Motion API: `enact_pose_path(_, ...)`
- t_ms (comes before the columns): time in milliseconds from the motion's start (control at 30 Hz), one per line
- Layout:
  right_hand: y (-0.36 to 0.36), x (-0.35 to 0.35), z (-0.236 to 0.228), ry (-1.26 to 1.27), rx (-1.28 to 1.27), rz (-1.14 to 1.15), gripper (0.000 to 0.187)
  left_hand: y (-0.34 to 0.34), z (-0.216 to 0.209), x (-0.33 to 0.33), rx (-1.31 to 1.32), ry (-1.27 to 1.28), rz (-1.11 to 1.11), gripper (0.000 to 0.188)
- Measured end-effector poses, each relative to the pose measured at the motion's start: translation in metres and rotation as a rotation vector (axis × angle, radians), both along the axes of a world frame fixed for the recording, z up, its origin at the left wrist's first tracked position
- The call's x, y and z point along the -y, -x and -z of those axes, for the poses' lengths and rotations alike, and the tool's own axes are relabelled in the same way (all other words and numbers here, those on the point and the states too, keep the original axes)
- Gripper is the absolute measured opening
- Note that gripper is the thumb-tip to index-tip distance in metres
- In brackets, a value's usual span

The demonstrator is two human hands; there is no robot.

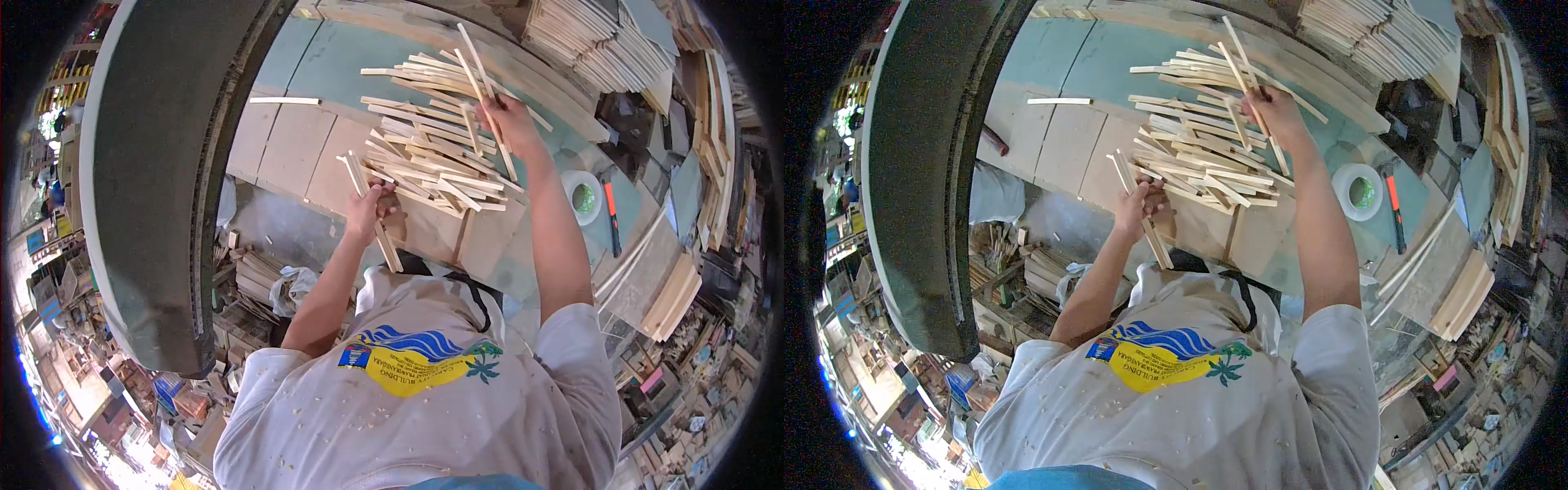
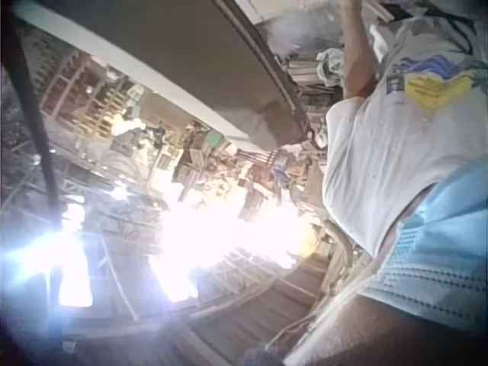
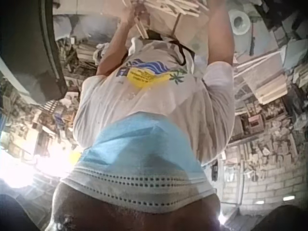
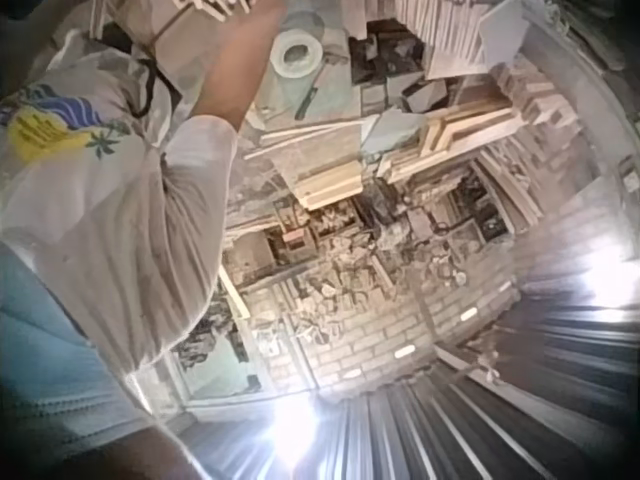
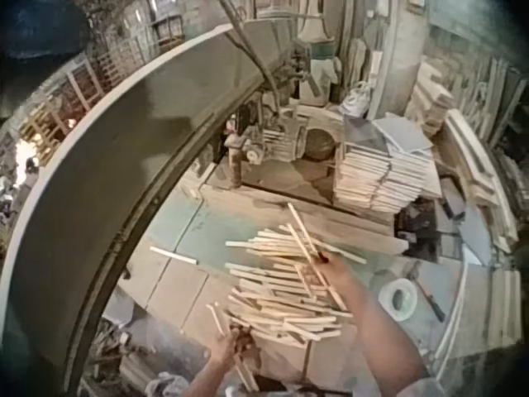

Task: The person gathers small wooden sticks from a workbench and arranges them into a neat bundle. They then use a roll of clear tape to wrap the bundle securely, holding the sticks together. The person works by hand, manipulating the sticks and tape without other tools.

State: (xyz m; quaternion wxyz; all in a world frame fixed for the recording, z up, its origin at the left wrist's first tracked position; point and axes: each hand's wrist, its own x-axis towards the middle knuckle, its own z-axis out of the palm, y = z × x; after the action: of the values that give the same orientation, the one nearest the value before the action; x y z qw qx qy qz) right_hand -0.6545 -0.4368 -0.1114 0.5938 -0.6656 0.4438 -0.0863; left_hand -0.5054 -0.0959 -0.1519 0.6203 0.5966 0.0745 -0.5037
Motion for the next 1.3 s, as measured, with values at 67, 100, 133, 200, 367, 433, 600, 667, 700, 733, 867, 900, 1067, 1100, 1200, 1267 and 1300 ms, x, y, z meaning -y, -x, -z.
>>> enact_pose_path(67, 0.003, 0.0, 0.009, -0.067, 0.065, 0.071, 0.032, -0.002, -0.003, 0.0, 0.006, -0.019, -0.009, 0.019)
enact_pose_path(100, 0.006, 0.0, 0.013, -0.023, 0.031, 0.091, 0.032, 0.0, -0.005, 0.0, -0.004, -0.016, -0.009, 0.02)
enact_pose_path(133, 0.007, -0.001, 0.014, 0.02, -0.001, 0.109, 0.031, -0.001, -0.007, 0.001, -0.014, -0.016, -0.01, 0.02)
enact_pose_path(200, 0.009, -0.003, 0.016, 0.095, -0.081, 0.118, 0.029, -0.001, -0.007, 0.0, -0.019, -0.015, -0.005, 0.021)
enact_pose_path(367, 0.007, -0.021, 0.006, 0.553, -0.41, 0.006, 0.023, -0.002, -0.004, -0.004, -0.009, -0.009, 0.014, 0.021)
enact_pose_path(433, 0.002, -0.031, 0.005, 0.579, -0.366, 0.062, 0.025, -0.002, -0.002, -0.002, 0.009, -0.037, 0.019, 0.021)
enact_pose_path(600, -0.024, -0.066, -0.003, 0.68, -0.355, -0.222, 0.024, 0.0, 0.003, -0.004, 0.01, -0.02, -0.01, 0.022)
enact_pose_path(667, -0.032, -0.075, 0.002, 0.747, -0.387, -0.295, 0.026, 0.0, 0.0, -0.002, 0.004, -0.014, -0.012, 0.022)
enact_pose_path(700, -0.035, -0.079, 0.005, 0.781, -0.402, -0.331, 0.028, -0.001, -0.001, -0.003, 0.021, -0.014, 0.023, 0.022)
enact_pose_path(733, -0.038, -0.081, 0.006, 0.734, -0.488, -0.382, 0.033, -0.003, 0.0, -0.005, 0.038, -0.015, 0.053, 0.023)
enact_pose_path(867, -0.05, -0.081, -0.001, 0.592, -0.611, -0.432, 0.039, -0.002, 0.003, -0.007, 0.037, -0.008, 0.052, 0.022)
enact_pose_path(900, -0.05, -0.083, -0.005, 0.603, -0.617, -0.446, 0.039, -0.002, 0.004, -0.008, 0.043, -0.014, 0.053, 0.023)
enact_pose_path(1067, -0.051, -0.083, -0.022, 0.586, -0.568, -0.518, 0.04, -0.002, 0.0, -0.006, 0.03, 0.009, 0.031, 0.028)
enact_pose_path(1100, -0.053, -0.081, -0.024, 0.585, -0.552, -0.511, 0.04, -0.002, 0.002, -0.004, 0.038, 0.013, 0.032, 0.029)
enact_pose_path(1200, -0.061, -0.084, -0.023, 0.712, -0.434, -0.44, 0.038, -0.003, 0.011, -0.009, 0.055, 0.023, 0.032, 0.031)
enact_pose_path(1267, -0.072, -0.082, -0.023, 0.759, -0.52, -0.457, 0.035, -0.002, 0.011, -0.01, 0.057, 0.054, 0.03, 0.032)
enact_pose_path(1300, -0.075, -0.079, -0.018, 0.768, -0.523, -0.456, 0.034, -0.003, 0.011, -0.012, 0.06, 0.05, 0.047, 0.032)
